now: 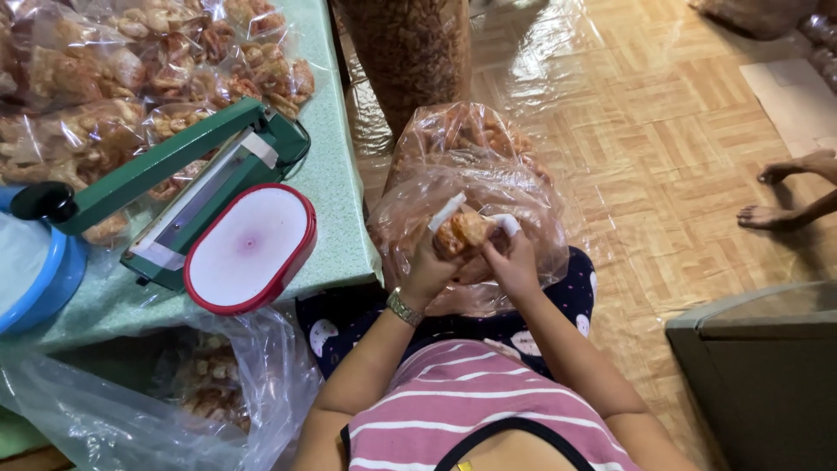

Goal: Manually packaging snacks by scooping them into small plastic bags and sealing the bags with a heat sealer.

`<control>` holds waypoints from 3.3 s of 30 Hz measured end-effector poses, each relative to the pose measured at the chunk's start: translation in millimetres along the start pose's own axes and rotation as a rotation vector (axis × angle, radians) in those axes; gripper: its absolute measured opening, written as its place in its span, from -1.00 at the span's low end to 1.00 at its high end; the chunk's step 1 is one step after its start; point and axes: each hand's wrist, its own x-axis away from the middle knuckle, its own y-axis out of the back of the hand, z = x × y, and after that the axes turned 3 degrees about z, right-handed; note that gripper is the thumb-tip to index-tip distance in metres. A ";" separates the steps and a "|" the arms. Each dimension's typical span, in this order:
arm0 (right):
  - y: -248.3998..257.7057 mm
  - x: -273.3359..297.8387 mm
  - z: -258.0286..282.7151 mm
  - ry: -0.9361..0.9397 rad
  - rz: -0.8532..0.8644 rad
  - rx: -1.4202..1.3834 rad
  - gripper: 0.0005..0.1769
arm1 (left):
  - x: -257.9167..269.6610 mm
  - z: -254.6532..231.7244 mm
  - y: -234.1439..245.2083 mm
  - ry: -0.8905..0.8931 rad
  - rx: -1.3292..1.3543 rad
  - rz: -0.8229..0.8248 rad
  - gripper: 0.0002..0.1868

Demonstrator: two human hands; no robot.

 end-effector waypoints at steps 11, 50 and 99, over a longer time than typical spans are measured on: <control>7.1 -12.4 -28.4 0.023 -0.019 0.386 -0.44 | -0.5 18.7 1.8 -0.025 -0.231 0.094 -0.15; 2.1 -25.7 90.7 0.593 0.328 0.492 -0.87 | -17.4 26.1 35.5 0.266 0.235 0.281 -0.21; 59.6 -30.8 30.1 0.837 0.578 0.712 -0.97 | -39.3 -67.8 30.4 0.013 -0.541 0.866 -0.24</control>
